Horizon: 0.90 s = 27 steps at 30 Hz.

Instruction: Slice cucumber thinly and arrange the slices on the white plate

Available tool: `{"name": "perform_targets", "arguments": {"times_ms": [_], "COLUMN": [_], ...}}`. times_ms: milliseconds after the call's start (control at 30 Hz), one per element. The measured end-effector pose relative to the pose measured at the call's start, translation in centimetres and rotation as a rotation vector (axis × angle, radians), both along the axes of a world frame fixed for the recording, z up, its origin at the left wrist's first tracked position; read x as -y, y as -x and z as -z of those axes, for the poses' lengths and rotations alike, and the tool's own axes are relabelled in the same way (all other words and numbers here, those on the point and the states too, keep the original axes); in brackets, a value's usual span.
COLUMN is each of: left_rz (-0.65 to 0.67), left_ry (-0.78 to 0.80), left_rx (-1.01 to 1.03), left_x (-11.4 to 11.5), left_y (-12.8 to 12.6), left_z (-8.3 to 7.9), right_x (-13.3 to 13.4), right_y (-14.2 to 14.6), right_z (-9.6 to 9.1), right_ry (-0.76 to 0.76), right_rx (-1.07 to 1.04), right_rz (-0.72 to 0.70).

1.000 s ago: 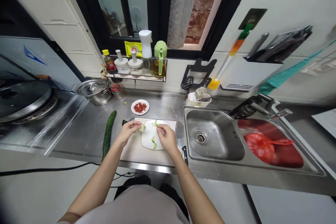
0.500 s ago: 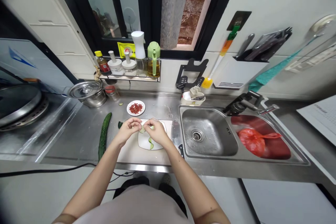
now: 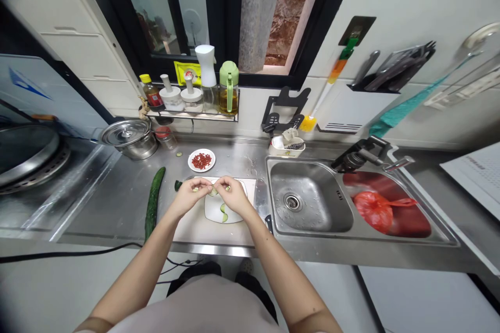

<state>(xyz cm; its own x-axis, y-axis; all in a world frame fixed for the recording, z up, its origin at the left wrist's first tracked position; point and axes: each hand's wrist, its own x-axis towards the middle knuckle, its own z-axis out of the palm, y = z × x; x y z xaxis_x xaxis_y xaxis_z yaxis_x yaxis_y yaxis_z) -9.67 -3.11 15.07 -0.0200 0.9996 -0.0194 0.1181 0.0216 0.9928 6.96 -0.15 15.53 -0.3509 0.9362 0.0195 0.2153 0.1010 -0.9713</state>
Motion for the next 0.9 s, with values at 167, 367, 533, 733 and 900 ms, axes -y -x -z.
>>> {"name": "perform_targets", "arguments": {"times_ms": [167, 367, 533, 733, 900], "left_rz": [-0.015, -0.041, -0.015, -0.013, -0.026], "left_ry": [-0.096, -0.171, -0.204, -0.286, -0.363], "left_rx": [-0.18, -0.414, -0.511, -0.611, -0.69], "left_x": [0.3, 0.6, 0.7, 0.8, 0.9], "left_y": [-0.1, -0.2, -0.2, -0.2, -0.3], "left_z": [-0.7, -1.5, -1.4, -1.3, -1.4], "right_x": [0.0, -0.2, -0.3, -0.5, -0.8], "right_y": [0.1, 0.2, 0.1, 0.1, 0.0], "right_z": [-0.6, -1.3, -1.8, -2.1, -1.9], "right_ry": [0.15, 0.403, 0.478, 0.578, 0.642], "right_rx": [-0.078, -0.137, -0.153, -0.206, -0.241], "right_rz": [-0.027, -0.03, -0.037, -0.043, -0.03]}}
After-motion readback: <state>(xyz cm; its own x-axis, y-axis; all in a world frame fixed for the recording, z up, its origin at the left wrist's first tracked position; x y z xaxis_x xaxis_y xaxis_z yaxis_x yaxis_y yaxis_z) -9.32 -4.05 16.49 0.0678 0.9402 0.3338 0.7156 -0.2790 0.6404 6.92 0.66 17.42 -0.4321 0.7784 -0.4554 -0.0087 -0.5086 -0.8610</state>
